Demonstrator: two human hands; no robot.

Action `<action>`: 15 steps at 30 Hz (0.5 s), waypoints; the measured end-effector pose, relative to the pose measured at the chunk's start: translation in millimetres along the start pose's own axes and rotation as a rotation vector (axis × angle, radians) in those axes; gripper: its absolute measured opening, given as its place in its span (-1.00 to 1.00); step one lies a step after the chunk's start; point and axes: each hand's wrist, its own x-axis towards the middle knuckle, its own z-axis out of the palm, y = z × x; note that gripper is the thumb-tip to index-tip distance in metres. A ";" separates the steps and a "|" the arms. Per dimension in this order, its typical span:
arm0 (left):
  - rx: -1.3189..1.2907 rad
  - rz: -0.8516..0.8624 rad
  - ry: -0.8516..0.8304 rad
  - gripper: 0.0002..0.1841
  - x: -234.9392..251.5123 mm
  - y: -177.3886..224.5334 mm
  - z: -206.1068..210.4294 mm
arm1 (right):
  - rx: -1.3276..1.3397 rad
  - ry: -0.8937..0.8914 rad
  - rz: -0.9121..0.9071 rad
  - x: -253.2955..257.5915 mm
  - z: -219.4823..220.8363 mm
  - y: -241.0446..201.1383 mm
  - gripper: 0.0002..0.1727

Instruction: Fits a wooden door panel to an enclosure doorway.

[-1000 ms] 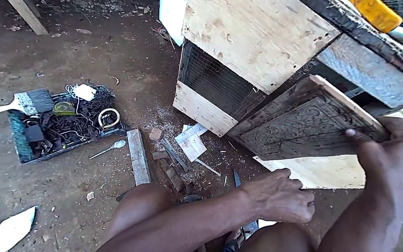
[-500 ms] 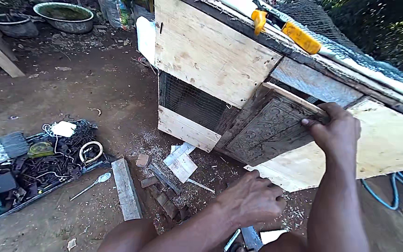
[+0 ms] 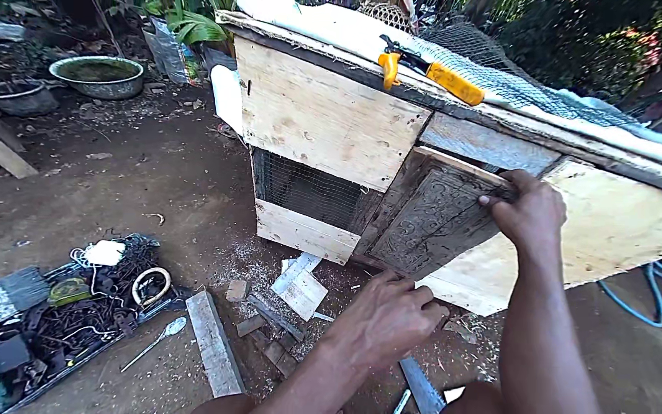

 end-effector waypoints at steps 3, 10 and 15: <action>0.002 -0.073 0.040 -0.86 -7.1 -17.2 -20.7 | 0.009 0.030 0.010 -0.6 1.9 -3.1 -0.49; 0.003 -0.389 0.326 -0.78 -46.4 -73.3 -81.8 | 0.066 0.102 -0.075 -1.1 10.3 4.1 -0.47; -0.058 -0.413 0.361 -0.81 -51.9 -82.0 -79.0 | 0.079 0.118 -0.082 -1.8 14.5 4.9 -0.47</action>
